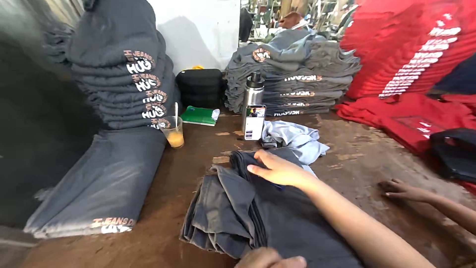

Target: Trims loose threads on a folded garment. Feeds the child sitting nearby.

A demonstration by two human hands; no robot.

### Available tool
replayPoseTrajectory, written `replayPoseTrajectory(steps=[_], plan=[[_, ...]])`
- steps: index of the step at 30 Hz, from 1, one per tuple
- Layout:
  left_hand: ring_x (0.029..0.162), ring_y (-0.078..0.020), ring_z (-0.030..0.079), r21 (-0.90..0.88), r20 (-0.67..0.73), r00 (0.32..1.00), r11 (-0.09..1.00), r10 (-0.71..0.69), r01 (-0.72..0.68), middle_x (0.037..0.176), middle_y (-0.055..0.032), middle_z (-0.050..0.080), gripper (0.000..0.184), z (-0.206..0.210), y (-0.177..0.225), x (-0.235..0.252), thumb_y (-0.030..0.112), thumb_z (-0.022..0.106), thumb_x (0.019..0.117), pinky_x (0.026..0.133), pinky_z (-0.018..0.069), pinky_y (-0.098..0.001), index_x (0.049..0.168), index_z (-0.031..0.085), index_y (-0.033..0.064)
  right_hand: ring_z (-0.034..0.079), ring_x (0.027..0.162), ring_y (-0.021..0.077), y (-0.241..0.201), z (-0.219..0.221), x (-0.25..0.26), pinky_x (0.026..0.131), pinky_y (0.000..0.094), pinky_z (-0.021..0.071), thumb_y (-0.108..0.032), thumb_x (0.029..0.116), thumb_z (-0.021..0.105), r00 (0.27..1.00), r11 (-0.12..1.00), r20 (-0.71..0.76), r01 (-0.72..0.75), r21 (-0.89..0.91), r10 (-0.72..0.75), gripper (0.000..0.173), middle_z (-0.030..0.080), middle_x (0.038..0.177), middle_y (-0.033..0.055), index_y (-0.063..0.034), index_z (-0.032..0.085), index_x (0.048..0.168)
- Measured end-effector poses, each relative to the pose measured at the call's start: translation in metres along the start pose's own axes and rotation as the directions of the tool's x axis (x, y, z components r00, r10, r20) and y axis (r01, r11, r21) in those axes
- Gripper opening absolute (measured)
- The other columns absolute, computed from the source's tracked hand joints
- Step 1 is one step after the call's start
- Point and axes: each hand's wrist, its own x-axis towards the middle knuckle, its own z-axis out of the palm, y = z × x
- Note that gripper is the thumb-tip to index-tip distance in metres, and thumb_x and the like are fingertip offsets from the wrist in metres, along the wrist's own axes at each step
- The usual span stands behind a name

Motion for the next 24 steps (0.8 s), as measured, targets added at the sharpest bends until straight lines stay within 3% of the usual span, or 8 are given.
replayPoseTrajectory(steps=[2, 4, 6, 10, 13, 16, 19, 24], plan=[[0.126, -0.0294, 0.061, 0.121, 0.144, 0.983, 0.988, -0.112, 0.094, 0.129, -0.0135, 0.068, 0.045, 0.001, -0.016, 0.022, 0.041, 0.048, 0.1062, 0.115, 0.0333, -0.0667, 0.143, 0.061, 0.0178, 0.055, 0.131, 0.0402, -0.019, -0.013, 0.012, 0.109, 0.0631, 0.0406, -0.057, 0.1022, 0.051, 0.999, 0.999, -0.024, 0.039, -0.021, -0.040, 0.071, 0.056, 0.140, 0.0247, 0.0002, 0.049, 0.144], [0.150, -0.0411, 0.036, 0.424, 0.171, 0.901, 0.855, -0.399, 0.298, 0.160, -0.0194, 0.041, 0.065, -0.006, -0.042, 0.050, 0.062, 0.036, 0.1037, 0.114, 0.0123, -0.0811, 0.158, 0.043, 0.0275, 0.055, 0.130, 0.0398, -0.045, -0.024, 0.028, 0.106, 0.0648, 0.0411, -0.056, 0.1022, 0.052, 0.997, 0.992, -0.054, 0.048, -0.117, -0.055, 0.067, 0.056, 0.140, 0.0226, -0.0030, 0.051, 0.142], [0.152, -0.0554, 0.015, 0.628, 0.040, 0.786, 0.627, -0.617, 0.461, 0.168, -0.0243, 0.020, 0.075, -0.029, -0.071, 0.077, 0.071, 0.039, 0.0989, 0.106, 0.0065, -0.0880, 0.160, 0.038, 0.0278, 0.056, 0.128, 0.0394, -0.061, -0.021, 0.051, 0.103, 0.0650, 0.0434, -0.054, 0.1021, 0.054, 0.990, 0.986, -0.125, 0.050, -0.158, -0.070, 0.062, 0.058, 0.137, 0.0207, -0.0053, 0.053, 0.140], [0.151, -0.0565, 0.017, 0.578, -0.239, 0.603, 0.387, -0.761, 0.718, 0.166, -0.0315, 0.015, 0.091, -0.112, -0.146, 0.117, 0.062, 0.058, 0.0964, 0.110, 0.0114, -0.0836, 0.165, 0.022, 0.0134, 0.046, 0.140, 0.0433, -0.041, 0.043, 0.101, 0.109, 0.0675, 0.0368, -0.052, 0.1044, 0.048, 0.982, 0.996, -0.189, -0.011, -0.094, -0.007, 0.063, 0.053, 0.145, 0.0239, -0.0032, 0.051, 0.144], [0.140, -0.0504, 0.043, 0.331, -0.518, 0.633, 0.547, -0.576, 0.769, 0.156, -0.0364, 0.033, 0.108, -0.155, -0.220, 0.130, 0.048, 0.079, 0.0865, 0.113, 0.0367, -0.0640, 0.161, 0.020, -0.0024, 0.049, 0.138, 0.0401, -0.033, 0.059, 0.113, 0.111, 0.0646, 0.0360, -0.054, 0.1050, 0.045, 0.997, 0.995, -0.026, -0.069, -0.067, 0.067, 0.065, 0.056, 0.144, 0.0220, -0.0047, 0.048, 0.146], [0.139, -0.0454, 0.045, 0.018, -0.673, 0.541, 0.720, -0.505, 0.694, 0.153, -0.0363, 0.037, 0.124, -0.168, -0.275, 0.151, 0.031, 0.091, 0.0769, 0.114, 0.0394, -0.0527, 0.161, 0.008, -0.0047, 0.054, 0.133, 0.0380, -0.029, 0.057, 0.115, 0.109, 0.0619, 0.0386, -0.052, 0.1050, 0.046, 0.999, 0.998, -0.016, -0.048, -0.048, 0.047, 0.060, 0.060, 0.138, 0.0213, -0.0034, 0.053, 0.140], [0.140, -0.0378, 0.047, -0.050, -0.727, 0.511, 0.777, -0.459, 0.627, 0.153, -0.0326, 0.040, 0.137, -0.159, -0.308, 0.169, 0.024, 0.097, 0.0680, 0.116, 0.0398, -0.0454, 0.161, 0.000, -0.0024, 0.052, 0.135, 0.0387, -0.030, 0.056, 0.111, 0.111, 0.0625, 0.0362, -0.050, 0.1061, 0.045, 0.999, 0.998, 0.010, -0.040, -0.052, 0.040, 0.059, 0.058, 0.141, 0.0217, -0.0029, 0.053, 0.141], [0.130, -0.0309, 0.057, -0.038, -0.772, 0.467, 0.764, -0.432, 0.645, 0.138, -0.0244, 0.059, 0.101, -0.152, -0.315, 0.174, 0.024, 0.092, 0.0717, 0.111, 0.0438, -0.0423, 0.149, 0.035, -0.0075, 0.054, 0.133, 0.0372, -0.020, 0.057, 0.113, 0.110, 0.0621, 0.0387, -0.047, 0.1055, 0.049, 0.995, 0.991, -0.061, 0.090, 0.094, -0.085, 0.058, 0.059, 0.138, 0.0210, -0.0029, 0.048, 0.143]])
